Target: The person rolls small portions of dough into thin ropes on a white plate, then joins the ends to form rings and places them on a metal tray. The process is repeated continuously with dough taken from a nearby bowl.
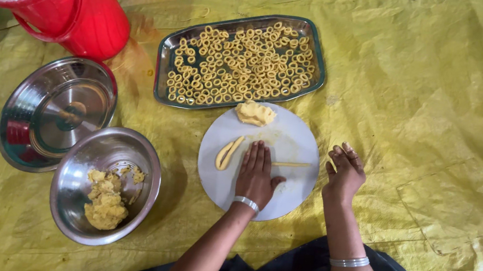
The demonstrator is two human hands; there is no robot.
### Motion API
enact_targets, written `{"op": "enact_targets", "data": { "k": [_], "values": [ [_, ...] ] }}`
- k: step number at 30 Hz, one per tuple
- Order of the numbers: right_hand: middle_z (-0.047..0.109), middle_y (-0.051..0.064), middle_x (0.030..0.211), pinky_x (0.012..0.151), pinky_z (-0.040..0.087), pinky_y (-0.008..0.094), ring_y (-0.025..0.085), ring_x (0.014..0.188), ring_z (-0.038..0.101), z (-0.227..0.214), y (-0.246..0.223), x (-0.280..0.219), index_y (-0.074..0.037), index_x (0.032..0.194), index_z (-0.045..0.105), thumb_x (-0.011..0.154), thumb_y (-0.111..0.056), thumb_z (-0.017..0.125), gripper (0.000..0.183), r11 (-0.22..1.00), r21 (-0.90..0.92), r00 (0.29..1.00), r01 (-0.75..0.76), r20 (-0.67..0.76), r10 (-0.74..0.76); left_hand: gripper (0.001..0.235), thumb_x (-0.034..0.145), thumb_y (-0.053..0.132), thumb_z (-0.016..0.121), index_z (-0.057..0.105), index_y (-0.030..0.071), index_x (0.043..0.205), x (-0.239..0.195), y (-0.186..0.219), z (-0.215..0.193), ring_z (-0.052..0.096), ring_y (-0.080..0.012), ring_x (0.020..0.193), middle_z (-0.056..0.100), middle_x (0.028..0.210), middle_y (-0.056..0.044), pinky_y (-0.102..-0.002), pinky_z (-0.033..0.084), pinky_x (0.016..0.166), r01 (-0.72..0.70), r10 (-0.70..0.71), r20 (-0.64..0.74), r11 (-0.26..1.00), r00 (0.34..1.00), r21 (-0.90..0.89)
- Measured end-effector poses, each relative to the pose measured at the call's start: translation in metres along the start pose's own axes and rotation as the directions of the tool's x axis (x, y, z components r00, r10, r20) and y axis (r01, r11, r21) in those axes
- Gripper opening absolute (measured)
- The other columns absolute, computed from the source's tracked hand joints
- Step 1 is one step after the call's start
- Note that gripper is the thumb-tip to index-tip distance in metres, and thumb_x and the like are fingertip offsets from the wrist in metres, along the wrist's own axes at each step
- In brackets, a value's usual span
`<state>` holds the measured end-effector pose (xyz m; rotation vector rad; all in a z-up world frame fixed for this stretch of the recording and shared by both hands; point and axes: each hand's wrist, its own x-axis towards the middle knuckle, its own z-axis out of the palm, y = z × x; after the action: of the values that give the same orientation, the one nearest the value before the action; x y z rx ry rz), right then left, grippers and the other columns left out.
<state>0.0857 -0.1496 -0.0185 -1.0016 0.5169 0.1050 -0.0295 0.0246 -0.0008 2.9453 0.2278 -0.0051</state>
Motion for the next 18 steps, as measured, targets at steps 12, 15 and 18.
{"op": "enact_targets", "data": {
  "k": [12, 15, 18],
  "values": [
    [0.072, 0.005, 0.106, 0.081, 0.049, 0.033, 0.017, 0.094, 0.068, 0.002, 0.004, 0.001, -0.007, 0.118, 0.068, 0.09, -0.001, 0.061, 0.029, 1.0, 0.022, 1.0, -0.013, 0.029, 0.012, 0.091, 0.1, 0.056, 0.047, 0.018, -0.007, 0.158, 0.004, 0.009, 0.014, 0.006, -0.0361, 0.157, 0.012, 0.168, -0.024, -0.047, 0.007, 0.126, 0.014, -0.014, -0.005, 1.0, 1.0, -0.019],
    [0.072, 0.004, 0.106, 0.082, 0.049, 0.032, 0.016, 0.094, 0.068, 0.002, 0.001, 0.0, -0.007, 0.118, 0.068, 0.091, -0.001, 0.061, 0.028, 0.999, 0.031, 0.999, -0.013, 0.03, 0.012, 0.09, 0.1, 0.056, 0.05, 0.021, -0.007, 0.157, 0.014, 0.009, 0.016, 0.008, -0.0366, 0.157, 0.013, 0.168, -0.023, -0.049, 0.008, 0.125, 0.017, -0.019, -0.089, 1.0, 0.996, -0.021],
    [0.072, 0.005, 0.106, 0.081, 0.049, 0.032, 0.016, 0.094, 0.068, 0.003, 0.004, 0.0, -0.007, 0.117, 0.068, 0.091, -0.001, 0.061, 0.028, 0.999, 0.031, 0.999, -0.008, 0.037, 0.007, 0.095, 0.094, 0.057, 0.056, 0.021, -0.007, 0.156, -0.015, 0.022, 0.015, 0.007, -0.0395, 0.156, 0.012, 0.167, -0.025, -0.05, 0.008, 0.124, 0.027, -0.03, -0.055, 0.999, 0.998, -0.044]
  ]
}}
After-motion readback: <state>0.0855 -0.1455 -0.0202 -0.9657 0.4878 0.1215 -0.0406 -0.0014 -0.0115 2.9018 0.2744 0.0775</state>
